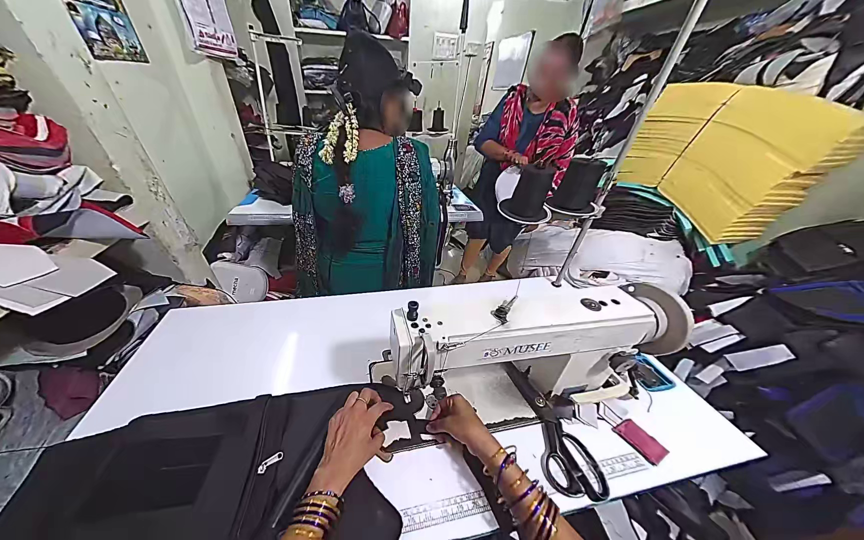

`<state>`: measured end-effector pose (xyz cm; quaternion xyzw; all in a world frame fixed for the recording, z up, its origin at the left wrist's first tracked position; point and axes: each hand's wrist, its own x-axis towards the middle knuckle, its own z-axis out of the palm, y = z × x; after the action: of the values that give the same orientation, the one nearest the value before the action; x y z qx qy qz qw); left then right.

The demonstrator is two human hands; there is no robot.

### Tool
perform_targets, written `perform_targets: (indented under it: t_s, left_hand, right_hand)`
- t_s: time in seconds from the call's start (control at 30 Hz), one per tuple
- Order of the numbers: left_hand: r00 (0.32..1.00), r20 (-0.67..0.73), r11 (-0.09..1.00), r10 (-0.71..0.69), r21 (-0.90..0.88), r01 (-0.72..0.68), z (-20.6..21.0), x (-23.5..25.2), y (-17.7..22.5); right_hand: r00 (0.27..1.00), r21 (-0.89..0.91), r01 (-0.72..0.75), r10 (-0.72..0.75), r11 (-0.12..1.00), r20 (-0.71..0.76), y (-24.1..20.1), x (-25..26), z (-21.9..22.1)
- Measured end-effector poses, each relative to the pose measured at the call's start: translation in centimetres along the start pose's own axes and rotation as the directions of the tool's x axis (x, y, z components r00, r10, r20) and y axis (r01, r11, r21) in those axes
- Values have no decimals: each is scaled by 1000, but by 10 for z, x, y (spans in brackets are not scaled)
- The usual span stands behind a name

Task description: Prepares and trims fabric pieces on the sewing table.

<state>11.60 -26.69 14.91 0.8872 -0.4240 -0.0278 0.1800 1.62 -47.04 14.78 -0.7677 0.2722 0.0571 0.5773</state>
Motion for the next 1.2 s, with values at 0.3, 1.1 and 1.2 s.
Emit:
perform_targets:
  t_s: [0.3,1.1,1.2]
  left_hand:
    - [980,-188,950,70,-286,-123,21,34,-11]
    - [869,-306,840,388,-271,-470,40,20,-28]
    - [878,-299,844,373,-283,-455,39,20,-28]
  right_hand:
    - [997,-123,-70,67,990,-34,-19,23,12]
    - [969,-109,93,-115,990,-219,-16,22,16]
    - [877,-352,186,-316,917,-361,-10,-8,-22]
